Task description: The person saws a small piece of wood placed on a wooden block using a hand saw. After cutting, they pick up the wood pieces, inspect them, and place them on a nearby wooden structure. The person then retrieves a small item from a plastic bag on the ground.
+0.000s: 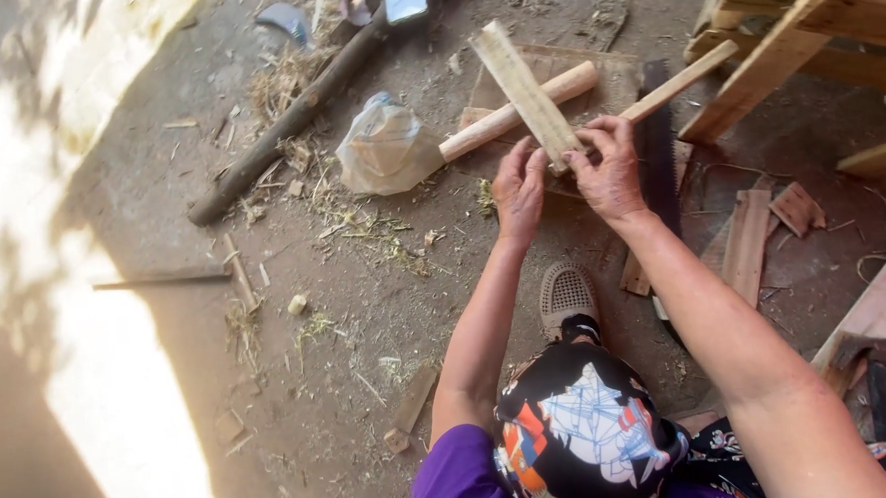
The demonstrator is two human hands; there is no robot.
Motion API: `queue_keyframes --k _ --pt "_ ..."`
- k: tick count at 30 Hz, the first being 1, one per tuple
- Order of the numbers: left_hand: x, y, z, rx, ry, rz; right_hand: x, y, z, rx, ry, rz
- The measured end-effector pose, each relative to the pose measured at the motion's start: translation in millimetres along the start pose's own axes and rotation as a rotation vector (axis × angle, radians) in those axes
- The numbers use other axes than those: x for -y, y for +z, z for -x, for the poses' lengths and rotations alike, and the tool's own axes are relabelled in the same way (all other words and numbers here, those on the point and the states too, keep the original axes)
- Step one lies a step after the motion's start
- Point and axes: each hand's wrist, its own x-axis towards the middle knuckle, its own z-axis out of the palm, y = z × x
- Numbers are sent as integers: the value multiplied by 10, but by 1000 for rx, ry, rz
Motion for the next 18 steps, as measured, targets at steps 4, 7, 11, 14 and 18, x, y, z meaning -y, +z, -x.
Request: queue_keyframes --k 4,7,11,14,18 --pt "273 -677 -513 -338 102 -153 36 5 -16 34 75 -165" --pt "638 -1363 -1006 -565 103 -533 59 12 -14 28 86 -200" --pt "1728 -1996 -1571 -286 29 -847 42 33 -21 26 95 -216" --pt "2061 -2062 -1601 -191 5 -850 26 33 -19 21 88 -217" --pt "1468 -1802 -1137 -327 -58 -389 40 10 -2 32 89 -208"
